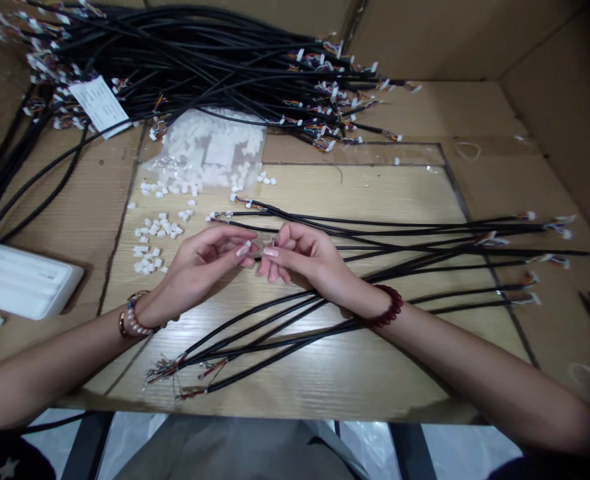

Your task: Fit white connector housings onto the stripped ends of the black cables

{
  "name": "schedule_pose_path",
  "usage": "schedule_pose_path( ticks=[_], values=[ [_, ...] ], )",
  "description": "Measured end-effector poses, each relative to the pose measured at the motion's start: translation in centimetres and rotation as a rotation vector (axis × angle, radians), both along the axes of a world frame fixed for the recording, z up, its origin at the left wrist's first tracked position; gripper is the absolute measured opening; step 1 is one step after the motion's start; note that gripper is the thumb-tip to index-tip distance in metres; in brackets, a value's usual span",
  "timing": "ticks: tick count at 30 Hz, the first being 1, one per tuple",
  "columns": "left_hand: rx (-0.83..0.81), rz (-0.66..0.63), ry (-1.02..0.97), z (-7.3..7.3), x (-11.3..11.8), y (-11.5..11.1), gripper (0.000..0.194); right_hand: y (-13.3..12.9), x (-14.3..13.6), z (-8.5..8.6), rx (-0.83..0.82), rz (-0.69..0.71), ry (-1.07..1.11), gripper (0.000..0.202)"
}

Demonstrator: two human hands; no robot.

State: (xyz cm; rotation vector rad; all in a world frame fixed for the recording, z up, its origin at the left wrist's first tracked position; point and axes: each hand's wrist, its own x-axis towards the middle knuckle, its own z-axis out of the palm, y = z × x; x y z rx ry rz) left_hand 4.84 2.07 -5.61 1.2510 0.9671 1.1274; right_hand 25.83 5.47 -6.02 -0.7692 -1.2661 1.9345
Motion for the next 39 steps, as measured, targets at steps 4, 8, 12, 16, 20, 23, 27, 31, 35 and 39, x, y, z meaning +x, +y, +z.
schedule_pose_path(
  ticks=[4,8,12,16,20,23,27,31,35,39],
  values=[
    [0.081,0.006,0.091,-0.5,-0.3,-0.1,0.020,0.0,-0.1,0.1,0.002,0.014,-0.004,0.040],
    [0.207,0.001,0.221,-0.3,-0.5,-0.2,0.024,0.0,-0.2,0.2,0.014,0.016,-0.004,0.037],
    [0.329,0.020,0.338,-0.1,-0.6,-0.2,0.027,0.0,-0.1,0.4,0.004,-0.003,-0.008,0.036],
    [0.437,0.043,0.394,-0.2,-0.6,-0.1,0.028,0.0,-0.1,0.4,-0.014,-0.030,-0.015,0.037],
    [0.460,0.036,0.417,-0.3,-0.6,-0.3,0.026,0.1,-0.2,0.2,-0.011,-0.078,0.015,0.036],
    [0.422,0.013,0.436,-0.2,-0.5,-0.4,0.021,0.1,-0.3,0.2,-0.012,-0.110,0.040,0.035],
    [0.434,-0.028,0.458,0.0,-0.5,-0.4,0.020,0.1,-0.3,0.2,-0.016,-0.119,0.048,0.034],
    [0.423,-0.103,0.408,0.2,-0.5,-0.6,0.021,0.2,-0.1,0.2,-0.040,-0.101,0.038,0.031],
    [0.157,-0.095,0.215,0.6,-0.1,-0.8,0.016,0.2,0.0,0.2,-0.055,-0.071,0.028,0.028],
    [-0.017,0.020,0.008,0.6,0.2,-0.5,0.015,-0.2,0.0,0.6,-0.013,-0.057,-0.026,0.027]
  ],
)
